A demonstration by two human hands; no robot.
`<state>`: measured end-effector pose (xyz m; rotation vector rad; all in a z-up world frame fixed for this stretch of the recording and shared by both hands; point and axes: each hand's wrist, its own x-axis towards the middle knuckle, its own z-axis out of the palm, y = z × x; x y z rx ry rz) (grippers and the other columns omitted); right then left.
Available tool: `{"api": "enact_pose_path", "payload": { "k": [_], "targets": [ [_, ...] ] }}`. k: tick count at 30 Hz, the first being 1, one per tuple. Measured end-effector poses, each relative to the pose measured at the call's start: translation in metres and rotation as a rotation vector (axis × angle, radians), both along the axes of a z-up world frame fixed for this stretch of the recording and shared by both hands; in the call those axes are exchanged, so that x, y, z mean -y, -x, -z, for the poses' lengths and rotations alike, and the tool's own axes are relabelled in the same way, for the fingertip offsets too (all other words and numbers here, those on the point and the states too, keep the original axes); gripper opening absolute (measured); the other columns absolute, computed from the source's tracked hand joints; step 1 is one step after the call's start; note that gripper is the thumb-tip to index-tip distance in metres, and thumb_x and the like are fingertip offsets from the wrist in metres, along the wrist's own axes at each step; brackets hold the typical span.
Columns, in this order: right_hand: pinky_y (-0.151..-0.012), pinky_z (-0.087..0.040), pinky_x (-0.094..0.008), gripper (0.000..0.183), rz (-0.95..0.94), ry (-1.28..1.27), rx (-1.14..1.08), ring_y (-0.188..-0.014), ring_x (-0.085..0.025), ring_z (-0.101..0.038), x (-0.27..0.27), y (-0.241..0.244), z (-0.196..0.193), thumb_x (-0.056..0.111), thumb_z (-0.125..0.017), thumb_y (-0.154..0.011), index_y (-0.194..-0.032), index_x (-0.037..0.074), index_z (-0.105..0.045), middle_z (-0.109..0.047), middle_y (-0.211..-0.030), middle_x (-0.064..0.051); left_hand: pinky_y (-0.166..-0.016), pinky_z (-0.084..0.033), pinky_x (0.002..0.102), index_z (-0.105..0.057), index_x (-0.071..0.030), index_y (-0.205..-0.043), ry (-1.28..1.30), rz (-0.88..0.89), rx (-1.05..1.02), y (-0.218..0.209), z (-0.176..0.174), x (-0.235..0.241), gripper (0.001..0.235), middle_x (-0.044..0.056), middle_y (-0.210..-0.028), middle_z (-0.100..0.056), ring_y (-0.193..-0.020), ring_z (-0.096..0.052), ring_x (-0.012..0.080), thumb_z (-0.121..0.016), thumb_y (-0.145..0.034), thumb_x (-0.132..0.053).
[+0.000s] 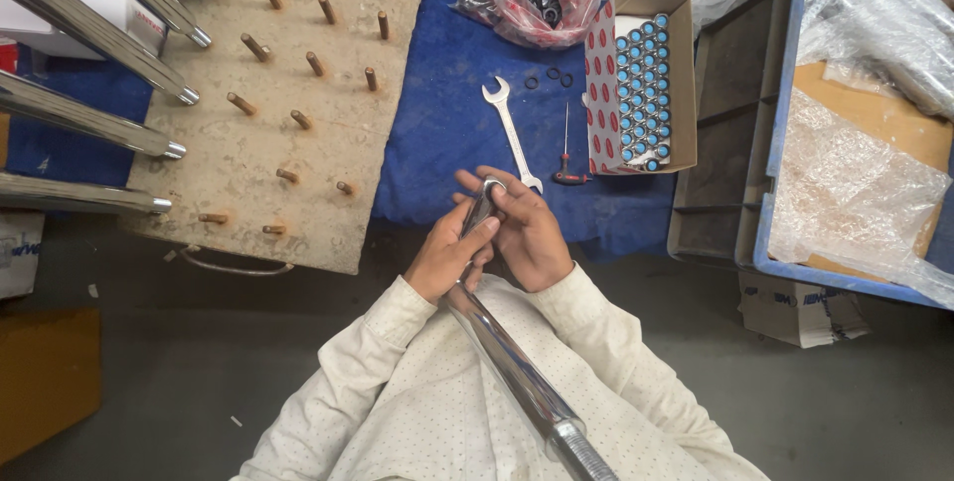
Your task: The person takes a metal tube from a bin and attaches small metal components to its end by hand and using a wrench.
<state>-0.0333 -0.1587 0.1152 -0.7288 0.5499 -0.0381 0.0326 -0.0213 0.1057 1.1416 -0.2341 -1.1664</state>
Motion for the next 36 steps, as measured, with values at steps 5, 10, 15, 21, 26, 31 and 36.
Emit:
{"api": "enact_pose_path", "payload": {
  "k": [5,10,15,21,26,31,36],
  "targets": [
    [-0.108,-0.053,-0.046,0.048,-0.079,0.087,0.121,-0.13,-0.034,-0.06,0.007,0.005,-0.005,0.017,-0.052,-0.103,-0.145,-0.004,-0.047,-0.059,-0.143,-0.025,-0.037,-0.041,0.023,-0.054,-0.006,-0.119,-0.007,0.027,-0.05,-0.003,-0.005,-0.005,0.03,-0.001,-0.066,-0.05,-0.041,-0.047,0.0067,-0.057,-0.104,-0.031],
    [-0.1,-0.057,-0.043,0.042,-0.041,0.237,0.11,-0.12,-0.031,-0.067,0.005,0.004,0.002,0.014,-0.055,-0.104,-0.14,-0.008,-0.052,-0.066,-0.133,-0.026,-0.037,-0.041,0.022,-0.054,-0.009,-0.128,0.027,0.024,-0.083,-0.001,-0.007,-0.003,0.035,-0.002,-0.064,-0.049,-0.041,-0.046,0.0056,-0.057,-0.103,-0.033],
    [-0.095,-0.06,-0.04,0.041,-0.219,0.334,0.111,-0.115,-0.027,-0.07,0.022,0.002,-0.004,0.013,-0.053,-0.102,-0.139,-0.004,-0.054,-0.067,-0.131,-0.024,-0.036,-0.04,0.022,-0.053,-0.011,-0.129,0.023,0.041,-0.11,-0.004,-0.007,-0.006,0.037,-0.002,-0.064,-0.049,-0.039,-0.046,0.0058,-0.057,-0.101,-0.035],
    [-0.093,-0.06,-0.039,0.035,-0.306,0.44,0.067,-0.115,-0.027,-0.072,0.035,-0.002,-0.008,0.009,-0.057,-0.1,-0.131,-0.007,-0.059,-0.071,-0.125,-0.026,-0.037,-0.041,0.023,-0.052,-0.003,-0.125,0.02,0.066,-0.099,-0.002,-0.001,-0.007,0.038,-0.001,-0.066,-0.05,-0.04,-0.048,0.0072,-0.058,-0.104,-0.034],
    [-0.089,-0.062,-0.035,0.04,-0.458,0.541,0.025,-0.108,-0.022,-0.073,0.044,-0.009,-0.017,0.01,-0.063,-0.097,-0.134,-0.002,-0.06,-0.073,-0.124,-0.019,-0.037,-0.042,0.022,-0.052,-0.01,-0.13,0.005,0.054,-0.109,-0.004,-0.002,-0.01,0.039,-0.002,-0.063,-0.049,-0.039,-0.048,0.0069,-0.057,-0.1,-0.034],
    [-0.085,-0.064,-0.033,0.038,-0.555,0.608,0.046,-0.102,-0.019,-0.074,0.059,-0.014,-0.013,0.009,-0.069,-0.095,-0.13,-0.005,-0.064,-0.075,-0.117,-0.017,-0.038,-0.042,0.023,-0.052,-0.005,-0.13,0.045,0.086,-0.109,-0.004,0.002,-0.014,0.04,-0.001,-0.064,-0.05,-0.04,-0.048,0.0076,-0.057,-0.103,-0.034],
    [-0.082,-0.064,-0.032,0.036,-0.439,0.482,0.026,-0.099,-0.019,-0.075,0.046,-0.01,-0.003,0.013,-0.07,-0.096,-0.127,-0.006,-0.065,-0.076,-0.115,-0.016,-0.038,-0.042,0.023,-0.051,-0.007,-0.132,0.018,0.087,-0.136,-0.004,0.005,-0.017,0.04,0.0,-0.065,-0.052,-0.04,-0.049,0.008,-0.057,-0.102,-0.032]
  ]
}}
